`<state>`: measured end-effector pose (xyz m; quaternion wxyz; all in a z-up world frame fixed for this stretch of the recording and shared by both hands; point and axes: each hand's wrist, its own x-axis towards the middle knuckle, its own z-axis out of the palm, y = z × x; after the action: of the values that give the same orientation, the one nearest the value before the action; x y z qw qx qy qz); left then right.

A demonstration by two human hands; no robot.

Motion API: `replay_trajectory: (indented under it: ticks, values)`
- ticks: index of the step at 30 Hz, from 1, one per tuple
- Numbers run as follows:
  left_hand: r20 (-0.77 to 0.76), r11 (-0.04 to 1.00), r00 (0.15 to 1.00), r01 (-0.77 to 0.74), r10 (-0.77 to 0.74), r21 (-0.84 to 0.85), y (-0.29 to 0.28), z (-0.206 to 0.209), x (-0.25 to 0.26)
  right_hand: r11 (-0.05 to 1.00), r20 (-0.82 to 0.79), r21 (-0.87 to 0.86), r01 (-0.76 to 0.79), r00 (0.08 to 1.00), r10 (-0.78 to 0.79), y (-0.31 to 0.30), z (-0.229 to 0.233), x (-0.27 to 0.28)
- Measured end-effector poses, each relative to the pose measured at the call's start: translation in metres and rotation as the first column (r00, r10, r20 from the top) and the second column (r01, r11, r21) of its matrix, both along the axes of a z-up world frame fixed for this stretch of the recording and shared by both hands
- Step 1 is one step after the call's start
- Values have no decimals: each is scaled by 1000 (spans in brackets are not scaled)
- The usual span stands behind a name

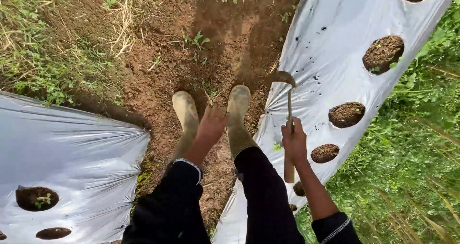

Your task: The person uses a hand hoe to loosen soil and remove weeds from a narrow path between rows of plants covered with plastic mulch. They gather the uprooted weeds by hand and discard them onto the adjacent mulched beds.

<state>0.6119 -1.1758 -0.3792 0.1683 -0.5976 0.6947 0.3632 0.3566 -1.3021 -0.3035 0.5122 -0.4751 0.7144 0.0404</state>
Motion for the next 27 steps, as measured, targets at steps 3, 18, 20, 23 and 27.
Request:
replay_trajectory:
  ticks: [3,18,20,23,27]
  values:
    - [39,952,951,305,-306,30,-17,-77,20,993,142,-111,-47,988,63,-20,-75,34]
    - [-52,651,956,156,-289,-743,-47,-271,154,863,456,-505,-13,845,279,-56,-241,74]
    - [-33,722,975,140,-220,-678,-73,-270,170,839,431,-542,-40,844,319,-83,-229,124]
    - [-12,744,987,113,-161,-659,-101,-262,184,856,440,-517,-6,856,272,-115,-226,176]
    - [8,845,982,168,-190,-507,-134,-238,191,916,544,-384,112,830,127,-156,-225,213]
